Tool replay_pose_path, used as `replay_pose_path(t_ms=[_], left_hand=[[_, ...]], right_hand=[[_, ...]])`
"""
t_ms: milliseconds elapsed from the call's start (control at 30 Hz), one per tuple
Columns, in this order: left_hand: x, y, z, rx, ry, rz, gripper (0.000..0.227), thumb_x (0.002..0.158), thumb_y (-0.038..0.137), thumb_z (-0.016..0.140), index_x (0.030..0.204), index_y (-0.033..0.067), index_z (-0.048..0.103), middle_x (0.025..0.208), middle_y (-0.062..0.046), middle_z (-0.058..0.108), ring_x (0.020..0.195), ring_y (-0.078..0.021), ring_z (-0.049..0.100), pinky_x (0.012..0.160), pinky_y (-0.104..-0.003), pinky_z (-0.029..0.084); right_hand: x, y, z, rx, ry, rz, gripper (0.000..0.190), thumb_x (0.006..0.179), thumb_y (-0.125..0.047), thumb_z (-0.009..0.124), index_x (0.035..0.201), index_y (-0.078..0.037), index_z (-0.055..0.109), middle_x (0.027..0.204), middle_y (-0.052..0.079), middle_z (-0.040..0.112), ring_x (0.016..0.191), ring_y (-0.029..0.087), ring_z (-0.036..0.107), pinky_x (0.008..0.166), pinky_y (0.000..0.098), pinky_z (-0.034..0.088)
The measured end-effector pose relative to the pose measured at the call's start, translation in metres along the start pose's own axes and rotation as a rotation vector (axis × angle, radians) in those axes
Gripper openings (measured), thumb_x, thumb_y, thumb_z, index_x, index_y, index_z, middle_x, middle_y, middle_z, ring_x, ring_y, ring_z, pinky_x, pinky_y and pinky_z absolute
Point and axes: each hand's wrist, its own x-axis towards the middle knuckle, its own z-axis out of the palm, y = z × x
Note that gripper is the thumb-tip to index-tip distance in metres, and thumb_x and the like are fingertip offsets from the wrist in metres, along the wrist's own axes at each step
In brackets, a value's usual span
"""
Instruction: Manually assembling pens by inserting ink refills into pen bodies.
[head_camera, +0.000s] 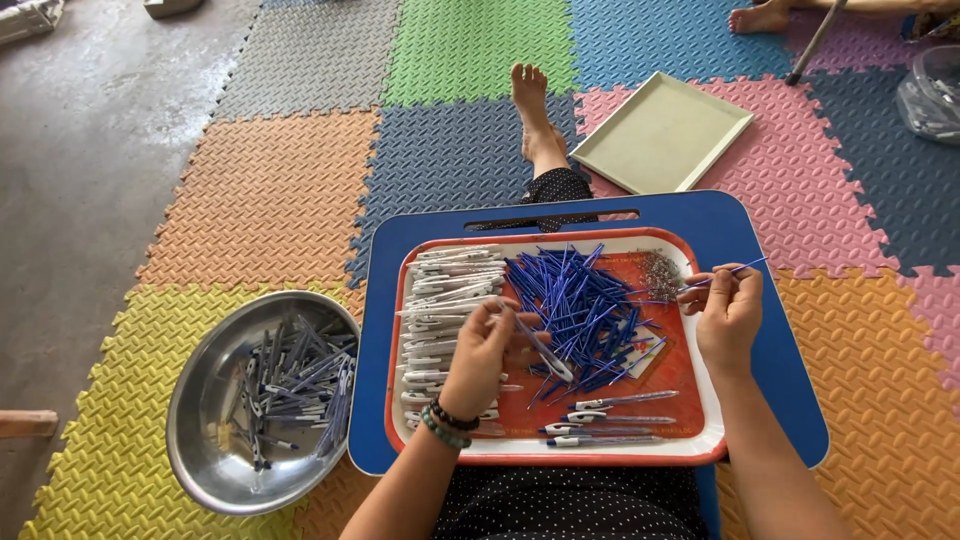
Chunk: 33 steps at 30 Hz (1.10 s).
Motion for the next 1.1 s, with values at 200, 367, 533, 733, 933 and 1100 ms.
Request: replay_pose_path(t_ms=[200,367,533,733,933,1100], left_hand=[[0.010,0.011,0.009,-0.126,0.141,0.079,0.020,0.117,0.020,0.061,0.134,0.0093,0.058,0.123,-0.020,0.081,0.106,-0.0406,0.084,0.089,-0.054,0.072],[0.007,0.003,0.011,-0.177,0.161,0.140,0.014,0.115,0.016,0.064,0.126,0.0098,0.057,0.124,-0.019,0.079,0.112,-0.0465,0.082,0.097,-0.058,0.070],[-0.003,-0.002,0.005,-0.008,0.128,0.099,0.017,0.108,0.009,0.076,0.115,0.0011,0.062,0.115,-0.019,0.083,0.110,-0.0386,0.084,0.095,-0.050,0.072],[-0.018,-0.003,0.006,0.657,-0.196,0.114,0.039,0.094,0.001,0.088,0.131,0.0097,0.082,0.107,-0.011,0.084,0.094,-0.0164,0.080,0.084,-0.034,0.069],[-0.006,-0.027,0.008,0.431,-0.207,0.036,0.050,0.098,-0.004,0.083,0.147,0.0022,0.072,0.119,-0.019,0.079,0.088,-0.0232,0.083,0.071,-0.037,0.074],[-0.002,-0.034,0.003,0.238,-0.125,-0.033,0.053,0.102,-0.003,0.079,0.151,-0.0027,0.059,0.130,-0.021,0.078,0.091,-0.0312,0.085,0.073,-0.046,0.075]], right_hand=[[-0.030,-0.058,0.039,0.313,-0.113,0.315,0.013,0.127,-0.019,0.050,0.124,-0.008,0.056,0.095,0.015,0.073,0.069,0.021,0.073,0.058,0.0285,0.064],[-0.069,-0.110,0.071,0.316,-0.399,0.405,0.011,0.107,-0.010,0.076,0.105,0.000,0.077,0.116,0.021,0.084,0.087,0.025,0.081,0.077,0.0380,0.068],[-0.057,-0.098,0.081,0.328,-0.315,0.362,0.012,0.106,-0.007,0.080,0.109,0.004,0.079,0.104,0.018,0.084,0.083,0.021,0.080,0.075,0.0339,0.069],[-0.042,-0.114,0.079,0.134,-0.492,0.223,0.016,0.102,-0.013,0.084,0.108,0.000,0.078,0.082,0.012,0.079,0.066,0.015,0.072,0.055,0.0284,0.063],[-0.043,-0.083,0.093,0.337,-0.399,0.255,0.009,0.110,-0.014,0.076,0.107,-0.006,0.076,0.111,0.018,0.082,0.066,0.018,0.073,0.054,0.0274,0.062],[-0.053,-0.081,0.097,0.502,-0.372,0.385,0.014,0.117,-0.018,0.060,0.123,-0.005,0.055,0.101,0.020,0.082,0.086,0.028,0.083,0.075,0.0441,0.075]])
